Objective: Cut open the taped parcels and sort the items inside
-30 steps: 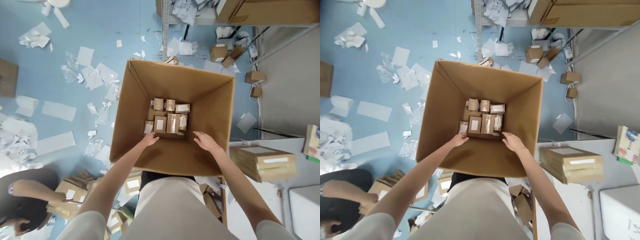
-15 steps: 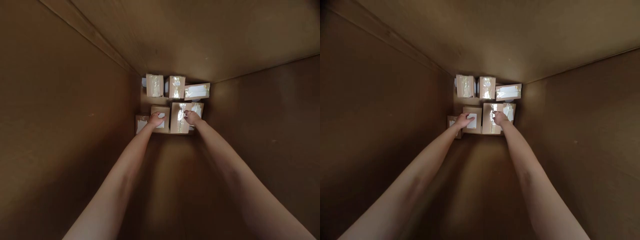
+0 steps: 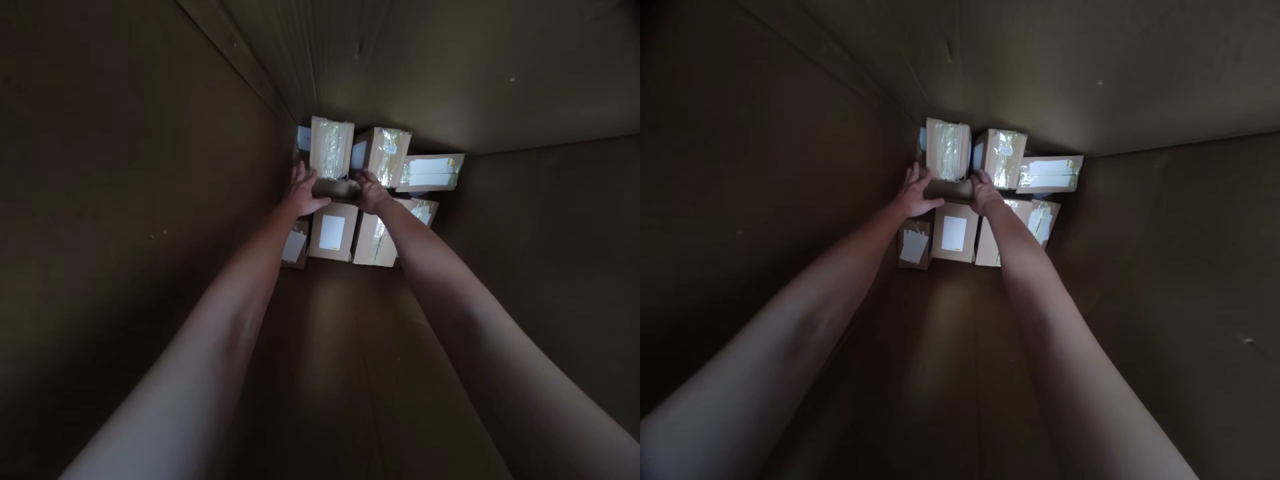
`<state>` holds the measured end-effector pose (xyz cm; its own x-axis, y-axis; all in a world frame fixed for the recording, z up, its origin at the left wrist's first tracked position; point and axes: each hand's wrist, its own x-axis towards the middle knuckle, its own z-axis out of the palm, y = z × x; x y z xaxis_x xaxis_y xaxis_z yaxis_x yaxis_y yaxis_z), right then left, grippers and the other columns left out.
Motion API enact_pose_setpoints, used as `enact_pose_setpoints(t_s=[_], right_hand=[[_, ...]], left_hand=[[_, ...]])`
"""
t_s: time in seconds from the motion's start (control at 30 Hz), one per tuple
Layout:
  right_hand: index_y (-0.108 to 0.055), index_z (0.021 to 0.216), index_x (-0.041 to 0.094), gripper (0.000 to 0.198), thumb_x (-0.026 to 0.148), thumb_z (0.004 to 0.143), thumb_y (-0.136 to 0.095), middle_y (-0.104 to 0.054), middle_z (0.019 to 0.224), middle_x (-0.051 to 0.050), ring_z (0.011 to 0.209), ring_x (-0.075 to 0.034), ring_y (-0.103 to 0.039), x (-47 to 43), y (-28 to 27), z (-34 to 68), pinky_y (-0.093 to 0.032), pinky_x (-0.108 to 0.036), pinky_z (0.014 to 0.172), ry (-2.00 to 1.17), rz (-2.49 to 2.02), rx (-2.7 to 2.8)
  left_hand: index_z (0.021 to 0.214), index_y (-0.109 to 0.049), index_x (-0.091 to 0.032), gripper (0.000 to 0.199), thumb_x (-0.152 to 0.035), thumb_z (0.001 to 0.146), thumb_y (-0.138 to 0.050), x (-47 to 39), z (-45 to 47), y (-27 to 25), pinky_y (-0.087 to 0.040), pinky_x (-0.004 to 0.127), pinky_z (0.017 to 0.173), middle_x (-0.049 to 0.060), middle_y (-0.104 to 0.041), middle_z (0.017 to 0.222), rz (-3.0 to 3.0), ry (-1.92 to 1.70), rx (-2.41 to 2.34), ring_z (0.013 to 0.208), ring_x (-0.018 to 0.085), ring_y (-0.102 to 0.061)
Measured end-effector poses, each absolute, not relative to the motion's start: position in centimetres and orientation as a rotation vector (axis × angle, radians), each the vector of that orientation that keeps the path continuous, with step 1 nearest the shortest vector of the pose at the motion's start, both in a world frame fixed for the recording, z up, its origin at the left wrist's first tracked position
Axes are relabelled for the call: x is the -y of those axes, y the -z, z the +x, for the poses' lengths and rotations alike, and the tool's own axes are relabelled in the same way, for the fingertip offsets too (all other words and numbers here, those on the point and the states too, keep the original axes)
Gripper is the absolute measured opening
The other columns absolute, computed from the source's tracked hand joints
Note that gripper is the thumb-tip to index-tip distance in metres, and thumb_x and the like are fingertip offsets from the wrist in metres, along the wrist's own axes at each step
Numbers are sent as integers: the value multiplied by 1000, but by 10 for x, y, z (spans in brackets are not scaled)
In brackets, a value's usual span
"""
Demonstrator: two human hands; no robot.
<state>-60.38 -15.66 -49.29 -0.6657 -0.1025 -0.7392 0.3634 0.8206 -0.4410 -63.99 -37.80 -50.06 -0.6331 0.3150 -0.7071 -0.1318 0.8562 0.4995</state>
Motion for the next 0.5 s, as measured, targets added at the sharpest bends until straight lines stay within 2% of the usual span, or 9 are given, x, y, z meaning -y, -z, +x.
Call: enact_pose_setpoints(t_s=[0.13, 0.23, 0.3, 0.37, 0.43, 0.5], right_hand=[[-16, 149, -1, 103, 14, 66, -74, 1, 159, -23, 147, -36, 6, 145, 516, -606, -2, -51, 118, 775, 343, -2215], [-13, 150, 2, 103, 22, 69, -74, 6, 159, -21, 147, -37, 7, 135, 531, -599, -3, -53, 117, 911, 455, -2253], [-16, 149, 3, 94, 24, 74, -69, 4, 159, -20, 148, -35, 3, 129, 538, -597, -7, -50, 118, 988, 461, -2296], [-24, 147, 6, 89, 22, 73, -69, -3, 159, -17, 148, -34, -4, 121, 544, -597, -9, -47, 119, 1034, 517, -2360], [-29, 145, 12, 90, 19, 67, -73, -12, 158, -14, 147, -34, -9, 110, 549, -597, -9, -51, 119, 1060, 708, -2408], [-26, 146, 15, 97, 17, 63, -76, -23, 154, -14, 146, -35, -17, 97, 554, -594, -10, -58, 118, 1111, 913, -2353]], left_hand=[[150, -29, -18, 107, -59, 64, -76, 357, -644, 516, -8, 49, 120, 11, 1, 162, 221, -675, -2118, 147, 39, 7], [151, -25, -18, 106, -57, 66, -75, 350, -643, 527, -6, 48, 120, 10, -1, 162, 199, -701, -2066, 147, 38, 8], [151, -23, -19, 105, -57, 68, -74, 351, -644, 533, -5, 49, 120, 9, -4, 162, 175, -709, -2042, 147, 38, 9], [152, -22, -20, 105, -57, 68, -74, 352, -645, 535, -4, 50, 120, 8, -6, 162, 146, -707, -2037, 147, 38, 8], [151, -23, -19, 107, -56, 65, -76, 350, -645, 534, -2, 51, 120, 8, -5, 162, 117, -694, -2054, 147, 38, 10], [150, -28, -18, 108, -54, 62, -79, 343, -642, 529, 1, 50, 120, 8, -4, 162, 122, -718, -2095, 146, 39, 13]])
